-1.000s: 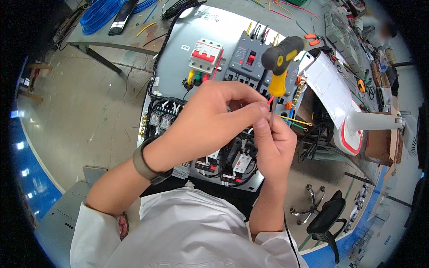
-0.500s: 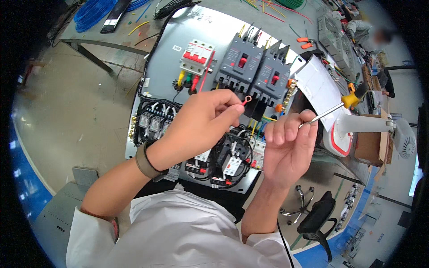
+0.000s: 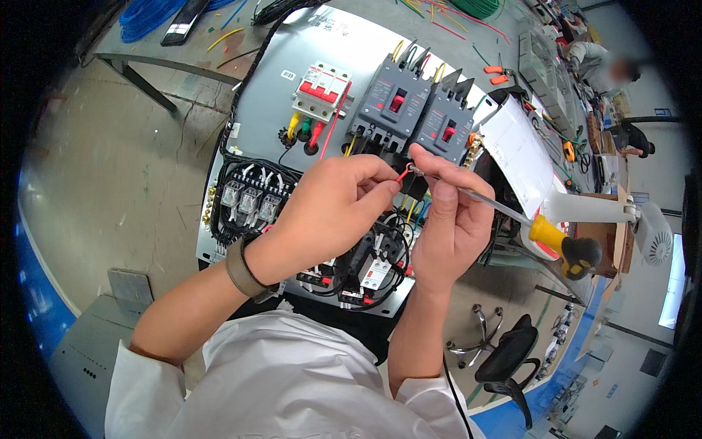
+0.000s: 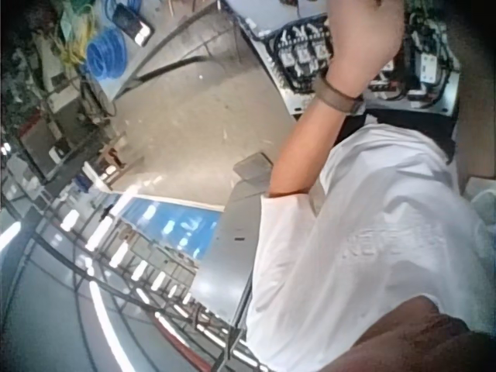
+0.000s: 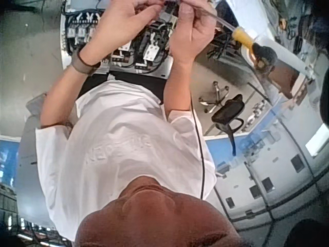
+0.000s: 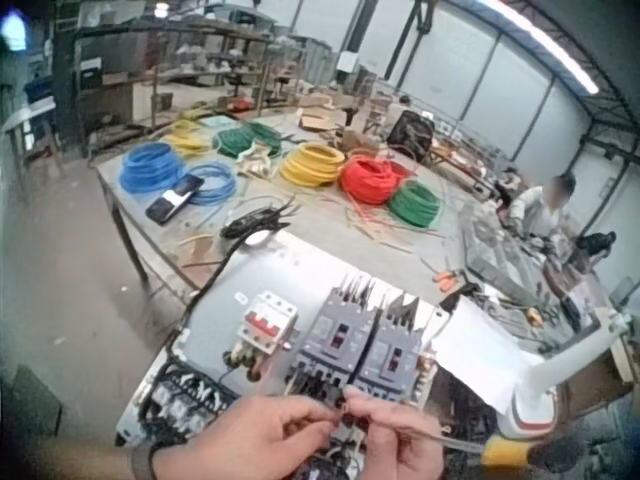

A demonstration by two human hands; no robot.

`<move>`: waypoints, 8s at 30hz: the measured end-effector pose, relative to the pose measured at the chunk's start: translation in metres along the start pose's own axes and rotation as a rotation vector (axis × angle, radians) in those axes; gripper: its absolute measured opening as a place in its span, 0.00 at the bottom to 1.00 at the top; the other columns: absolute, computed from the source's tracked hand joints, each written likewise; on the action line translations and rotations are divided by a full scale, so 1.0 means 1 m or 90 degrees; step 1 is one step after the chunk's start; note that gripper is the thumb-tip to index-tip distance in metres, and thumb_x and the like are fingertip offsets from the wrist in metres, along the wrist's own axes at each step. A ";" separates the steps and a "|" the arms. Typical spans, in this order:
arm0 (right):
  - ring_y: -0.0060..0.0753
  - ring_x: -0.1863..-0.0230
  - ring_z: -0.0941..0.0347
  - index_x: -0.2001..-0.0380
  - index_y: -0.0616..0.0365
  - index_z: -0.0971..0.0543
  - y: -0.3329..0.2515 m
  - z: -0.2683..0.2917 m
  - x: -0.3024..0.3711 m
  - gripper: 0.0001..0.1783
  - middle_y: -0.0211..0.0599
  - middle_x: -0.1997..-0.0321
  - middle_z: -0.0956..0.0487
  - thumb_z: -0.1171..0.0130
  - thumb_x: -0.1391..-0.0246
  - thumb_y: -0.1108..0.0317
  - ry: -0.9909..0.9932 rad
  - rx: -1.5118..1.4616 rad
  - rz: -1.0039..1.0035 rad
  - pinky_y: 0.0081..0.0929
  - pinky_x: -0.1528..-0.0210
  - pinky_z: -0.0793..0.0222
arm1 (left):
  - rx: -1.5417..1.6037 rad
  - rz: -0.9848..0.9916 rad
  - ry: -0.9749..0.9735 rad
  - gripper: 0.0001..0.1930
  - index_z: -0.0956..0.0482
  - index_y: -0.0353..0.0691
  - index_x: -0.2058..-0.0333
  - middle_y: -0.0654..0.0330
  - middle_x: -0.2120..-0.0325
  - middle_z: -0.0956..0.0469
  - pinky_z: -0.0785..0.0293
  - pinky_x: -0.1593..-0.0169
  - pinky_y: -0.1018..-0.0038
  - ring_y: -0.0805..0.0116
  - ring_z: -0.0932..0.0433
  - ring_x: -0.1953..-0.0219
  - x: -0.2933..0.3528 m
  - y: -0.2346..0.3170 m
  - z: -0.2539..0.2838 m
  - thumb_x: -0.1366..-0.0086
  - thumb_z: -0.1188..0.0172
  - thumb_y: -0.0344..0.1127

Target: The person strips the insulation from colored wires and connects them to terminals on an electrical panel. They use a screwdriver to tighten the connections and a wire stripper to prepare the wire ends. The person works on multiple wires of different colors throughout the clip.

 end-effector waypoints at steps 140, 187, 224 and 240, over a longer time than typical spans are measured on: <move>0.23 0.61 0.14 0.55 0.66 0.11 0.038 0.002 -0.040 0.08 0.36 0.58 0.10 0.30 0.35 0.76 -0.112 0.215 -0.150 0.23 0.56 0.18 | -0.369 -0.103 0.021 0.32 0.18 0.27 0.46 0.39 0.59 0.16 0.32 0.36 0.52 0.39 0.23 0.47 0.001 -0.031 -0.009 0.33 0.36 0.55; 0.18 0.71 0.29 0.58 0.59 0.10 -0.076 -0.023 -0.092 0.19 0.29 0.72 0.20 0.26 0.37 0.53 -0.350 0.828 0.090 0.22 0.69 0.39 | -0.443 -0.065 -0.046 0.31 0.25 0.28 0.38 0.34 0.55 0.16 0.20 0.48 0.49 0.33 0.17 0.51 -0.014 -0.027 -0.003 0.30 0.33 0.47; 0.40 0.49 0.17 0.58 0.61 0.13 -0.090 -0.028 -0.098 0.26 0.39 0.48 0.13 0.14 0.59 0.60 -0.660 0.462 0.160 0.36 0.44 0.23 | -0.489 -0.110 -0.052 0.32 0.24 0.28 0.40 0.41 0.63 0.13 0.18 0.50 0.49 0.38 0.13 0.56 -0.019 -0.020 -0.005 0.31 0.34 0.51; 0.36 0.74 0.23 0.68 0.59 0.11 -0.040 -0.036 -0.103 0.18 0.34 0.74 0.16 0.16 0.53 0.57 -0.665 0.345 0.128 0.28 0.69 0.30 | -0.330 -0.137 0.019 0.14 0.16 0.43 0.55 0.48 0.65 0.13 0.18 0.55 0.49 0.40 0.15 0.59 -0.016 -0.029 -0.005 0.33 0.32 0.45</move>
Point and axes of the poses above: each hand's wrist, its own x-axis away from the middle knuckle, its own z-axis out of the back of the hand, y = z × x, the point moved 4 cm from there along -x, towards the middle knuckle
